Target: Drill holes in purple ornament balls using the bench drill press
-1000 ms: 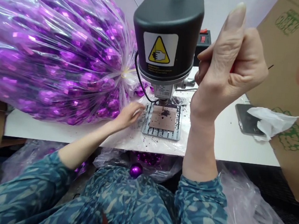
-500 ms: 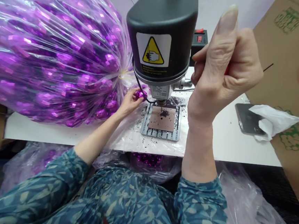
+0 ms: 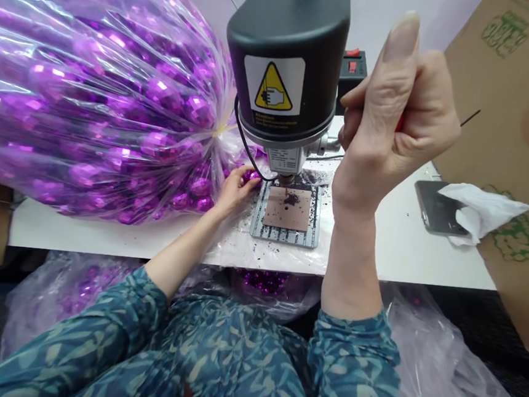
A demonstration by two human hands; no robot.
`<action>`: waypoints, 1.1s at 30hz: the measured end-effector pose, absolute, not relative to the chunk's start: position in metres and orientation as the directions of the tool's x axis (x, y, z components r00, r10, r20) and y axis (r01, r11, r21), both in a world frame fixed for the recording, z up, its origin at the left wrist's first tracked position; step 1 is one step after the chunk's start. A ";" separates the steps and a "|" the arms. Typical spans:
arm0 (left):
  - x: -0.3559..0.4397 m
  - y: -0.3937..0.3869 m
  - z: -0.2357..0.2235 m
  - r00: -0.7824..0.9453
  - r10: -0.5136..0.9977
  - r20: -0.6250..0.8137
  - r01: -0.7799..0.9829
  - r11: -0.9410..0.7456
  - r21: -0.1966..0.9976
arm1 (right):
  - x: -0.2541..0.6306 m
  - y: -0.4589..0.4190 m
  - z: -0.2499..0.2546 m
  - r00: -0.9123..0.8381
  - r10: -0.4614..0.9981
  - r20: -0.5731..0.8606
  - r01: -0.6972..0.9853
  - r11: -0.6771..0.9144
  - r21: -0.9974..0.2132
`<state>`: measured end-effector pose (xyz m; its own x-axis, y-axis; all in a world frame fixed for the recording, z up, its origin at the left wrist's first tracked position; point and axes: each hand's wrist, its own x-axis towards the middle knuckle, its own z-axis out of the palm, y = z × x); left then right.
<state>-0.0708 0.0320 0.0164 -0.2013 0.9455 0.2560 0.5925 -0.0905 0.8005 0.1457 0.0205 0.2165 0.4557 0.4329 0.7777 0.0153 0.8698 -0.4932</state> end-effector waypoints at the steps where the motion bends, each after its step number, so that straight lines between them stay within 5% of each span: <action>1: -0.071 0.035 0.016 -0.220 0.944 0.245 0.548 -0.089 0.832 | 0.146 0.019 0.216 0.458 0.433 0.777 0.022 0.868 -0.497; 6: -0.074 0.018 0.014 -0.248 0.928 0.278 0.364 -0.177 0.915 | 0.145 0.016 0.214 0.439 0.441 0.783 0.036 0.862 -0.506; 11: -0.072 -0.021 0.012 -0.110 0.926 0.362 0.398 -0.293 0.869 | 0.143 0.023 0.214 0.467 0.352 0.811 0.018 0.913 -0.407; 22: -0.035 -0.017 0.021 -0.070 0.997 0.025 -0.164 -0.036 0.986 | 0.142 0.021 0.213 0.482 0.401 0.779 0.007 0.887 -0.461; 33: -0.022 0.007 0.002 0.005 0.985 0.172 -0.055 -0.171 0.984 | 0.142 0.016 0.214 0.462 0.408 0.788 0.022 0.882 -0.470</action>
